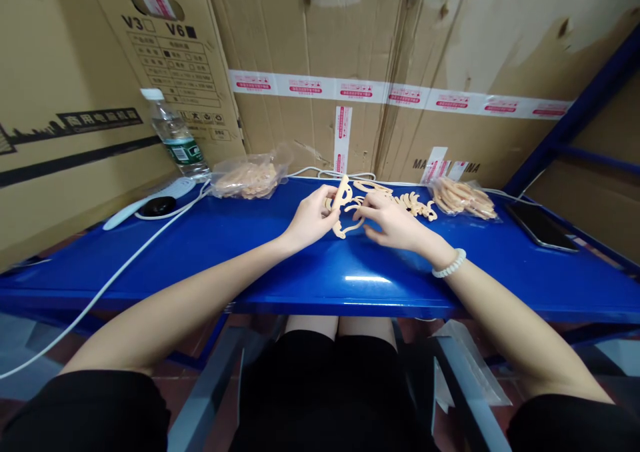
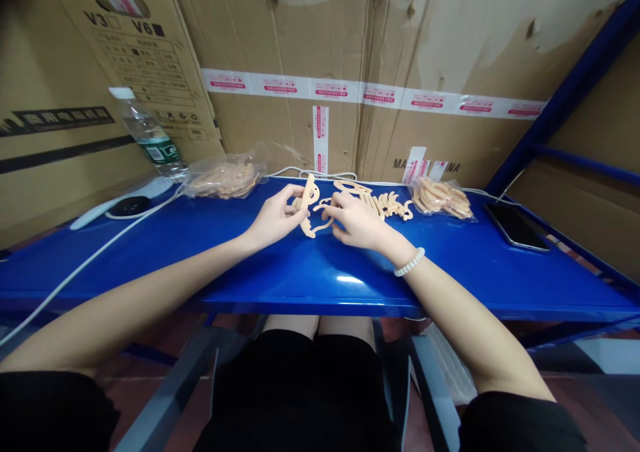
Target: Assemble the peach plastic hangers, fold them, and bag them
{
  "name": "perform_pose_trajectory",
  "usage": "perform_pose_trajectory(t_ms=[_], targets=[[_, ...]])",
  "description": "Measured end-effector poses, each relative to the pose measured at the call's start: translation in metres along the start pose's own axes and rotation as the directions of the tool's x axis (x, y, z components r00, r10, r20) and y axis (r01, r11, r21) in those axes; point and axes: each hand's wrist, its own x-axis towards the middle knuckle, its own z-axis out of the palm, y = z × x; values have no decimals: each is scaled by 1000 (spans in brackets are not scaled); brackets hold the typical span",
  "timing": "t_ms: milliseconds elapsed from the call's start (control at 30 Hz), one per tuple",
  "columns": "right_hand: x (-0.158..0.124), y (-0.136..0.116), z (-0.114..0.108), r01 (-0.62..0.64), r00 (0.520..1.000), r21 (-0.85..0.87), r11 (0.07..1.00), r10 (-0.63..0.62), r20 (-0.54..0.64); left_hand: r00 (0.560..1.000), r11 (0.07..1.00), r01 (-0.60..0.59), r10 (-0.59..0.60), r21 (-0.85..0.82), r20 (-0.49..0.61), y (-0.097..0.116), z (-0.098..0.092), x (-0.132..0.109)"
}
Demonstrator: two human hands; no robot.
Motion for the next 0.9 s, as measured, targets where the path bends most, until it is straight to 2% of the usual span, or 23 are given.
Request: perform_pose_trajectory(t_ms=[67,167,300,367,500,567,667,800,900], targets=[[0,-2,-3,-17,998,82,996,22,-64,1000,1000,-11,11,1,-4,1,-1,0],[1,-3,-5,-35,986,293,956,81,-147,999,1000,-21,21,-8,30,3,-1,0],[3,-1,-3,-70,987,629,774,147,-71,997,999,-34,35,-11,76,6,-1,-2],[4,0,-3,-121,976,710,694,212,-40,996,999,-38,37,5,77,6,0,-2],[5,-3,-5,-242,912,731,638,408,-54,998,995,-47,42,93,55,2,-2,-1],[5,-5,-6,-257,890,753,605,453,-60,998,985,-58,52,163,37,0,-3,0],[5,-6,-5,-247,887,785,568,458,-52,997,954,-77,74,288,21,-1,-4,-1],[4,-2,0,-250,880,762,597,468,-78,993,891,-117,100,439,62,1,-4,-5],[4,0,3,-291,887,735,612,461,-33,990,851,-140,103,506,101,2,-2,-7]])
